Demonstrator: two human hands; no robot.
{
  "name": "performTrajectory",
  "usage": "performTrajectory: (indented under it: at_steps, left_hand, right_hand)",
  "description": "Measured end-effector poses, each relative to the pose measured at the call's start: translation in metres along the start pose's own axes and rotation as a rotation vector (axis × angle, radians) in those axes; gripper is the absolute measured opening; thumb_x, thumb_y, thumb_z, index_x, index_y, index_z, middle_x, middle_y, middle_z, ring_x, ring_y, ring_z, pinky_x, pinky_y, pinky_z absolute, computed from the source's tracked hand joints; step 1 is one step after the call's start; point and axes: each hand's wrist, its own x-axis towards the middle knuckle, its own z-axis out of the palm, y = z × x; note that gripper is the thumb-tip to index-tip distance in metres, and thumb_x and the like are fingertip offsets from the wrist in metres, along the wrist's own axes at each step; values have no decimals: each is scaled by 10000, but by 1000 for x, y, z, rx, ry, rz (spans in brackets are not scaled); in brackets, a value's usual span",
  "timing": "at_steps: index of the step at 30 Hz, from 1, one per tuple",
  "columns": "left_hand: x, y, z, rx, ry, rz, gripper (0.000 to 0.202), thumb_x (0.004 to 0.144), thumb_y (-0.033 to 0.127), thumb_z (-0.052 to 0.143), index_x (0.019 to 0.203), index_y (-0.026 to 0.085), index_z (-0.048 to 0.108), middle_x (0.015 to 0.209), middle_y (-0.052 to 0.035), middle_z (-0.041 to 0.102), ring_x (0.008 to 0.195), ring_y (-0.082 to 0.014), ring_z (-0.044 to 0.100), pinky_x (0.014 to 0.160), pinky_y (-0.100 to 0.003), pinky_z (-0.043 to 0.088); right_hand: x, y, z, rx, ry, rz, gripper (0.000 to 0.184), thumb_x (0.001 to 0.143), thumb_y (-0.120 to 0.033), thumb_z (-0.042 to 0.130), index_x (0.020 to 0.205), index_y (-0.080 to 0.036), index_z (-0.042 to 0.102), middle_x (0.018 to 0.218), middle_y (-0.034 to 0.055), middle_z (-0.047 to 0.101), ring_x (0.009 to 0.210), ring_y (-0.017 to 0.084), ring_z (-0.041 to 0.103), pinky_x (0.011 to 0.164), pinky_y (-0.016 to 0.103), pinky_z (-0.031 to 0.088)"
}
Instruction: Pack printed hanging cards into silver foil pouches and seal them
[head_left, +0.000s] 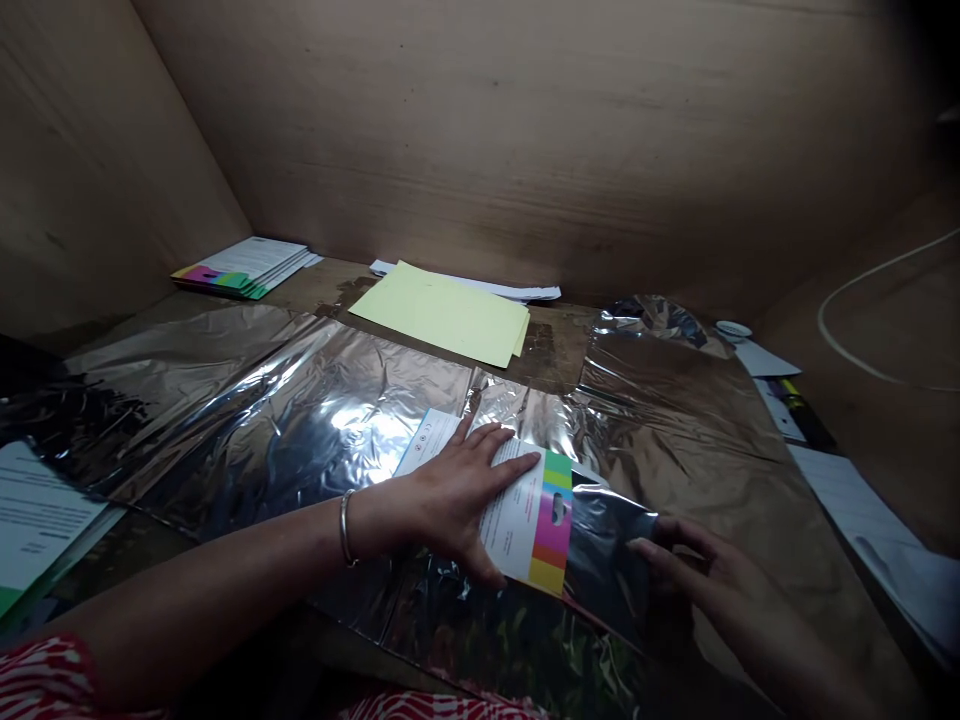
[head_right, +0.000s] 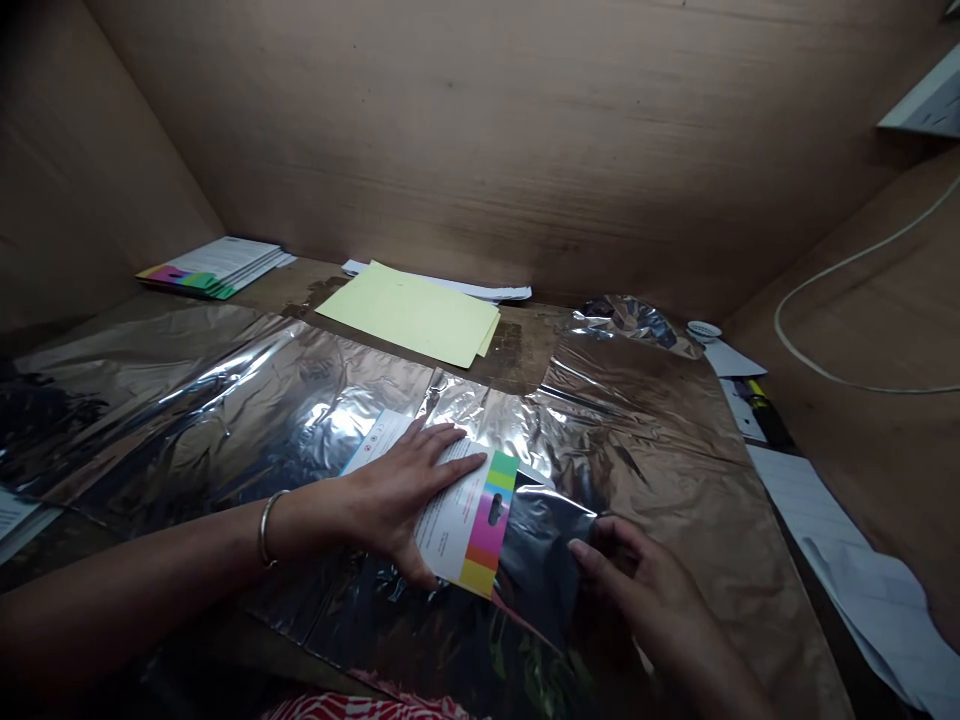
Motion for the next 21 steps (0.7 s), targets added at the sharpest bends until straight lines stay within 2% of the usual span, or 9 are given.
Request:
performTrajectory:
  at_steps: [4, 7, 9, 10, 12, 14, 15, 17, 21]
  left_hand:
    - [-1, 1, 1, -14, 20, 9, 1310, 459, 776, 736, 1524, 242, 193, 1513, -232, 238, 1409, -457, 162, 1126, -647, 98]
    - [-2, 2, 1, -21, 38, 21, 1299, 470, 796, 720, 1522, 231, 207, 1503, -237, 248, 1402, -458, 175, 1126, -644, 104]
    - [-3, 3, 1, -22, 51, 30, 1304, 466, 804, 716, 1521, 225, 213, 1497, -239, 254, 1395, -457, 190, 1126, -639, 110]
    - [-3, 3, 1, -22, 55, 32, 1303, 468, 805, 714, 1521, 224, 213, 1496, -240, 254, 1394, -455, 194, 1126, -638, 115]
    - [-3, 3, 1, -24, 60, 33, 1297, 474, 808, 709, 1521, 223, 215, 1494, -243, 252, 1394, -452, 195, 1122, -638, 127]
    - [-4, 3, 2, -22, 63, 36, 1295, 476, 810, 707, 1519, 218, 218, 1491, -247, 255, 1394, -451, 195, 1121, -637, 131]
    - [-4, 3, 2, -20, 64, 39, 1298, 473, 809, 708, 1519, 217, 219, 1489, -247, 258, 1394, -452, 195, 1123, -637, 124]
    - [-5, 3, 3, -16, 62, 46, 1300, 470, 805, 712, 1520, 219, 216, 1493, -242, 260, 1398, -453, 187, 1128, -637, 102]
    - [-5, 6, 3, -13, 72, 59, 1287, 480, 793, 713, 1518, 215, 218, 1489, -241, 269, 1403, -445, 182, 1132, -631, 98]
  right_hand:
    - [-3, 3, -4, 226, 7, 88, 539, 554, -323, 928, 986, -200, 631, 927, 33, 695, 867, 229, 669, 747, 306, 583]
    - [-12, 8, 0, 315, -21, 171, 484, 644, -368, 883, 1021, -210, 624, 764, -9, 636, 655, 144, 620, 526, 199, 516]
    - [-20, 10, 4, 321, -122, 255, 352, 704, -421, 835, 875, -174, 653, 572, -49, 508, 460, 68, 470, 371, 127, 338]
    - [-24, 11, 7, 320, -160, 287, 329, 716, -431, 823, 808, -164, 654, 530, -54, 468, 430, 58, 433, 354, 123, 300]
    - [-29, 9, 11, 330, -174, 313, 303, 707, -410, 830, 801, -174, 665, 558, -28, 528, 485, 95, 525, 423, 155, 410]
    - [-29, 6, 14, 354, -133, 285, 320, 686, -374, 844, 893, -196, 677, 706, 17, 650, 651, 176, 647, 595, 247, 538]
    - [-28, 5, 14, 367, -126, 276, 341, 684, -374, 841, 927, -198, 678, 784, 34, 683, 707, 200, 668, 644, 279, 554]
    - [-24, 4, 13, 375, -132, 278, 349, 693, -388, 828, 938, -187, 684, 856, 51, 708, 715, 203, 673, 627, 280, 554]
    - [-18, 5, 21, 357, -105, 268, 344, 670, -380, 842, 905, -182, 686, 842, 54, 723, 740, 218, 686, 658, 301, 560]
